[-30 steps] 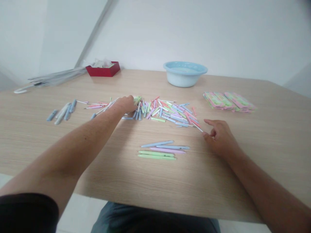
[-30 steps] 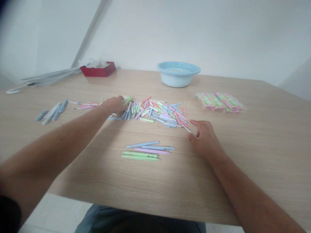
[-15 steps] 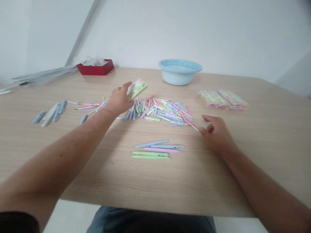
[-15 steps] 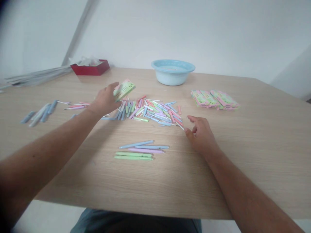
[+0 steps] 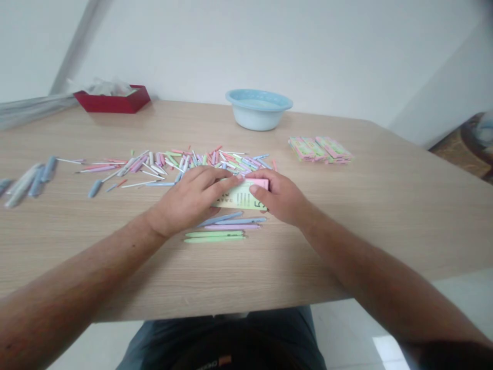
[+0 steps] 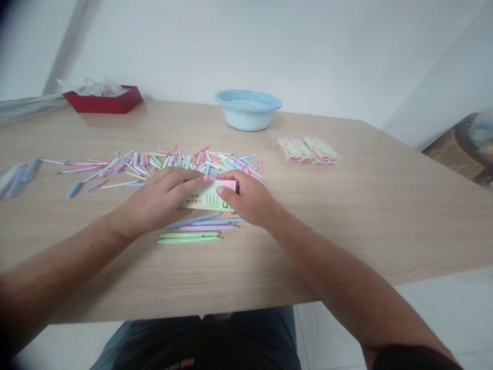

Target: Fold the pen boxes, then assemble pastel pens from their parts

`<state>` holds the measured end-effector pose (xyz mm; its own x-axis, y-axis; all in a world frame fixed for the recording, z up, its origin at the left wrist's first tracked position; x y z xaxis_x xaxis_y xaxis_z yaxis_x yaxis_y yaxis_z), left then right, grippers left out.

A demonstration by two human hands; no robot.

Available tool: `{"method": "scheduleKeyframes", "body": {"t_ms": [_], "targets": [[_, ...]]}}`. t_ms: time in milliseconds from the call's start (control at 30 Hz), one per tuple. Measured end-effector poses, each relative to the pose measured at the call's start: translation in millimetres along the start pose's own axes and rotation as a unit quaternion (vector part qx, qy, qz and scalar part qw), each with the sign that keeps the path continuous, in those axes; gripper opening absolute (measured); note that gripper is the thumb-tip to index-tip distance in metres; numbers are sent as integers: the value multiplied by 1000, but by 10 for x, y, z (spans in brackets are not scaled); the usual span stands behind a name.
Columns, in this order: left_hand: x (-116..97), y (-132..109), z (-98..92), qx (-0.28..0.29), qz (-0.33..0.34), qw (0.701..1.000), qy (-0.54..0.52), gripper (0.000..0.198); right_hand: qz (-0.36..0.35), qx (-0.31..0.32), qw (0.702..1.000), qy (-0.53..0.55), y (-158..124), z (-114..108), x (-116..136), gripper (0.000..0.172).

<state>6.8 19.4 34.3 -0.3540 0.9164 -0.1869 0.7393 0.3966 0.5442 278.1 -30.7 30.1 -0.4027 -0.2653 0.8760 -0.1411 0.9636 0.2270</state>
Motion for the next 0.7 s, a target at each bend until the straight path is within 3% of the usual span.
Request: {"method": "scheduleKeyframes", "body": {"t_ms": [100, 167, 200, 267, 367, 467, 567, 700], "targets": [[2, 72, -83, -164, -112, 980, 16, 86, 102, 4, 977, 186, 15, 109, -103, 40], [21, 119, -64, -284, -204, 936, -43, 107, 144, 5, 945, 293, 6, 168, -182, 37], [28, 147, -18, -317, -242, 911, -103, 112, 154, 5, 934, 323, -2, 192, -216, 36], [12, 214, 138, -306, -270, 866, -288, 113, 165, 4, 922, 351, -21, 224, -267, 36], [-107, 291, 395, -181, -246, 762, -571, 115, 172, 4, 917, 360, -55, 252, -311, 38], [-242, 283, 506, -182, -233, 677, -674, 107, 166, 20, 924, 343, -92, 277, -332, 44], [-310, 212, 516, -172, -231, 648, -705, 100, 148, 51, 934, 322, -143, 319, -344, 54], [-303, 66, 519, -135, -248, 655, -701, 92, 136, 91, 948, 273, -231, 400, -352, 57]]}}
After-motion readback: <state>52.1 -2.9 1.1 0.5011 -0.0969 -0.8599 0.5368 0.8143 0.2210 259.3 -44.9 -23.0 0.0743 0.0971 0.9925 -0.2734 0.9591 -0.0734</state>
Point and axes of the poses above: each hand's wrist, its own y-axis towards the middle knuckle, its own z-axis out of the palm, x = y × z, the point moved 1 cm from there along y, towards the middle knuckle, and after that the axes turned 9 degrees about -y, right-handed, at the moved point
